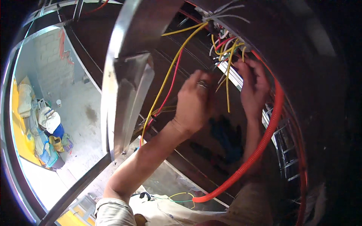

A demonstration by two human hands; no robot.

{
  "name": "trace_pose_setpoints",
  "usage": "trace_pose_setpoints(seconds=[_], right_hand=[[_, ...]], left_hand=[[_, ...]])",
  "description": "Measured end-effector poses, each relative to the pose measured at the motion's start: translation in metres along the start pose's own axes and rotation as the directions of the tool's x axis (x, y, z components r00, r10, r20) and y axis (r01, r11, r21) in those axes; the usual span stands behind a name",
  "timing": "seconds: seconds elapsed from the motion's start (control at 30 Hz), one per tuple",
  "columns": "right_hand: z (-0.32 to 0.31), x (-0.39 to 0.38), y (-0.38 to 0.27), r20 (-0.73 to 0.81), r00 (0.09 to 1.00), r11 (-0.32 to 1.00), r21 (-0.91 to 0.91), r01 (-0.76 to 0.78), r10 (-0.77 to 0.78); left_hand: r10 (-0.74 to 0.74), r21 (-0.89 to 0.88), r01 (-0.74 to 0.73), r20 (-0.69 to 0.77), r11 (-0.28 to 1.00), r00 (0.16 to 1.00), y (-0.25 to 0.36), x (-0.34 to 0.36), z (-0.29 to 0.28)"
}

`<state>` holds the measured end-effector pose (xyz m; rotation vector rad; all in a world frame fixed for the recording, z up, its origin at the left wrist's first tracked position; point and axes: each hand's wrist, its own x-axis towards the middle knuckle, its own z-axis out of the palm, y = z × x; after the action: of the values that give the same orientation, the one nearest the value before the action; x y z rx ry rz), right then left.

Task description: The person connects multiple colored wires within a metal frame by twisting them together and using pliers, then wraps the wire ends with electrical tape.

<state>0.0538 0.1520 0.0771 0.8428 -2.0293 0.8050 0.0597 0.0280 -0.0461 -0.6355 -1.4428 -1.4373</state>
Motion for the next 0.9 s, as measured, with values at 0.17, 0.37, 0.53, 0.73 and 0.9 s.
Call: trace_pose_setpoints(seconds=[0.17, 0.37, 0.53, 0.73, 0.9], right_hand=[[-0.017, 0.002, 0.017, 0.005, 0.997, 0.910, -0.407, 0.072, -0.077], [-0.009, 0.005, 0.027, 0.012, 0.984, 0.962, -0.208, 0.178, -0.180], [0.006, -0.007, 0.007, 0.011, 1.000, 1.000, 0.028, -0.009, 0.008], [0.019, -0.024, 0.005, -0.004, 0.987, 0.987, -0.007, 0.162, -0.162], [0.050, -0.039, -0.002, -0.090, 0.963, 0.968, -0.028, 0.251, -0.252]], left_hand=[[0.006, 0.071, 0.009, -0.207, 0.997, 0.978, 0.004, 0.016, -0.001], [-0.107, -0.121, 0.087, -0.167, 0.989, 0.980, -0.001, 0.018, -0.002], [0.126, -0.007, -0.129, -0.173, 0.992, 0.977, -0.021, 0.024, -0.002], [0.004, -0.226, -0.037, -0.145, 0.974, 0.989, -0.022, 0.031, 0.001], [-0.039, -0.268, -0.015, -0.193, 0.963, 0.980, -0.022, 0.037, -0.003]])
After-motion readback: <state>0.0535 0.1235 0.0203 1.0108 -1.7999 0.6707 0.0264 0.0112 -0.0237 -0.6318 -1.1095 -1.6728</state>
